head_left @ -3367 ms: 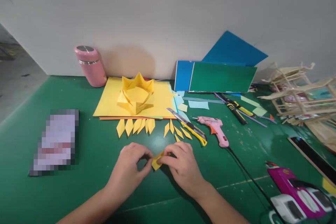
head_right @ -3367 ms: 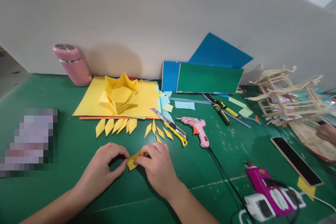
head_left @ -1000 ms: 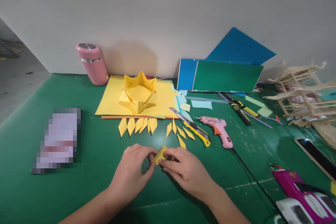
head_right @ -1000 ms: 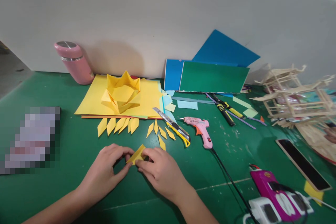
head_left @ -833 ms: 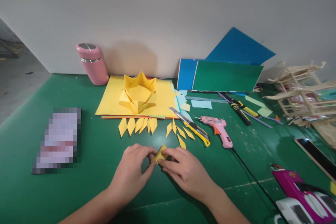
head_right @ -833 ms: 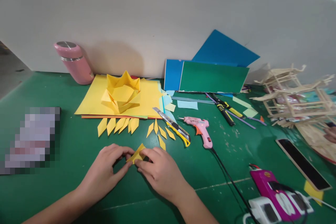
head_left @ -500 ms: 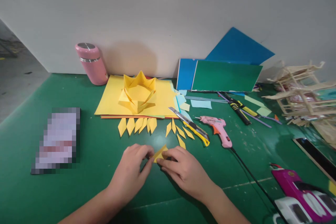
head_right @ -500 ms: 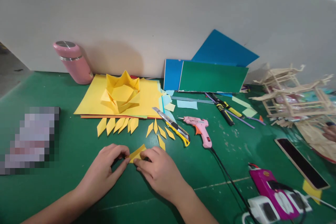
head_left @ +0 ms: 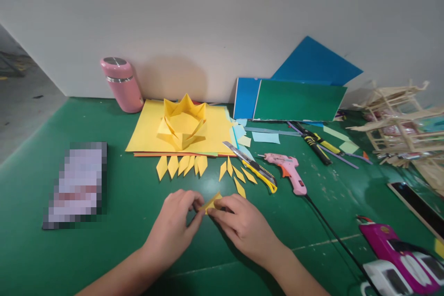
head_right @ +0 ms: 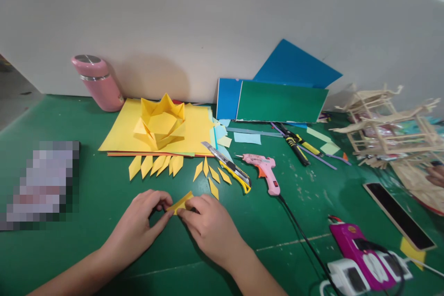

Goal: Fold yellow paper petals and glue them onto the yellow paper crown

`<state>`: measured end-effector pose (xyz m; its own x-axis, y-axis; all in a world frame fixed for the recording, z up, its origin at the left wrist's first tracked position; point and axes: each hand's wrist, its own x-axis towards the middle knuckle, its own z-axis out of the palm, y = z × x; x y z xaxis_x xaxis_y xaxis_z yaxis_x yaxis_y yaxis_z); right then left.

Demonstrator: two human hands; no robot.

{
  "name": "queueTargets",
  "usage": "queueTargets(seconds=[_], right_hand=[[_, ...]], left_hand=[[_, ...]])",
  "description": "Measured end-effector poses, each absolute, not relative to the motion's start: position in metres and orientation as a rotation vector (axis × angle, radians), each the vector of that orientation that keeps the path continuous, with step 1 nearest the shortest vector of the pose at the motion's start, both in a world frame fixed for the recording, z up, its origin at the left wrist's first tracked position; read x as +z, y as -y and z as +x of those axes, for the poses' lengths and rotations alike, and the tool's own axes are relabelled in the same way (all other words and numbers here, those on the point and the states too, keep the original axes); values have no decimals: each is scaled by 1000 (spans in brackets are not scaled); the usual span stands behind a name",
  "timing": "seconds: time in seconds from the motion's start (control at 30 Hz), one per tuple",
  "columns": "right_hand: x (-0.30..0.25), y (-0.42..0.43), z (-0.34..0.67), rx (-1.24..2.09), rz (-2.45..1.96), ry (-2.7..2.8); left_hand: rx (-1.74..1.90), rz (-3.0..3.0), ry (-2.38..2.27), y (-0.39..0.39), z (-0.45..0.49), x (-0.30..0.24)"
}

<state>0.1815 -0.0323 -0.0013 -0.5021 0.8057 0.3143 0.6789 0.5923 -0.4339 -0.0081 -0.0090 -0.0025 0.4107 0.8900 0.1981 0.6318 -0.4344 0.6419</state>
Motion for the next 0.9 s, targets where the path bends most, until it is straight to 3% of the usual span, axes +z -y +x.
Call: queueTargets(seconds=[0.9], right_hand=[[7, 34, 179, 424, -1158, 2291]], left_hand=[[673, 2292, -1300, 7, -5, 3]])
